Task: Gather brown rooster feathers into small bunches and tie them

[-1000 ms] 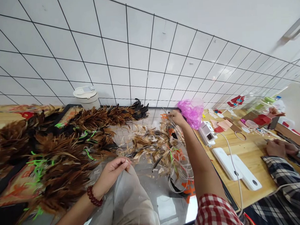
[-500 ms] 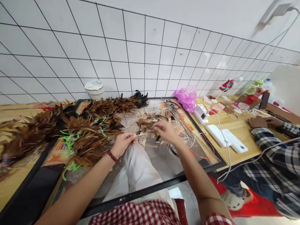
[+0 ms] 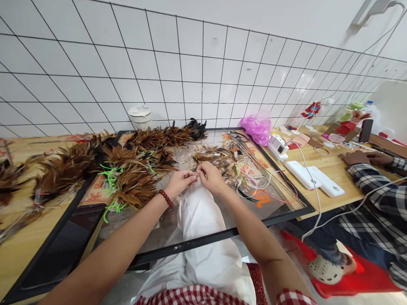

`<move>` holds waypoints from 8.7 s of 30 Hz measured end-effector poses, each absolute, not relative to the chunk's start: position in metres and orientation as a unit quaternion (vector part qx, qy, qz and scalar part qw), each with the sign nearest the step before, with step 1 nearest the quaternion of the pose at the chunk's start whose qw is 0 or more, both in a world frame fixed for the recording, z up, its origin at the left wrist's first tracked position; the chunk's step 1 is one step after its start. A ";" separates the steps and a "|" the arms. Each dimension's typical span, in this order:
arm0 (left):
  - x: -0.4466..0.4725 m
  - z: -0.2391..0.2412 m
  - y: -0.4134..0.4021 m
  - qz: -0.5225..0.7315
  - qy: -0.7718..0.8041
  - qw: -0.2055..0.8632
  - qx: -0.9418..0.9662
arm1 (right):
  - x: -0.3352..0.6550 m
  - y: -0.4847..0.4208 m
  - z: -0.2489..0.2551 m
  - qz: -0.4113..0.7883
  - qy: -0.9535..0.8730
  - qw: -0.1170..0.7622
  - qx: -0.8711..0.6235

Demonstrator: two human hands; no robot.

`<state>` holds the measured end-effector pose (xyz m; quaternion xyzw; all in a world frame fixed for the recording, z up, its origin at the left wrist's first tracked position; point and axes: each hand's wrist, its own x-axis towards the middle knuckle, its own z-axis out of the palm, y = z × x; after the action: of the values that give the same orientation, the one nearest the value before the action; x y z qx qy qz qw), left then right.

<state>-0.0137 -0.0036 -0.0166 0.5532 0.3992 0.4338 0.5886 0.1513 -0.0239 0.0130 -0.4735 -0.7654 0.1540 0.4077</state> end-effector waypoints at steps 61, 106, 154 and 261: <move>-0.015 -0.014 -0.011 0.603 0.366 0.623 0.336 | 0.138 -0.011 0.003 0.364 -0.695 0.416 -0.460; -0.019 -0.004 -0.019 0.524 0.338 0.674 0.396 | 0.137 -0.017 0.014 0.393 -0.655 0.491 -0.418; -0.012 -0.010 -0.029 0.359 0.355 0.619 0.602 | 0.156 0.060 0.033 -0.076 -0.808 0.110 -0.574; -0.007 0.001 -0.041 0.447 0.303 0.753 0.377 | 0.146 -0.037 0.025 0.493 -0.632 0.447 -0.398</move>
<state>-0.0070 -0.0411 0.0013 0.3765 0.3032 0.4470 0.7527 0.1459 -0.0373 0.0253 -0.3976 -0.6322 0.4926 0.4468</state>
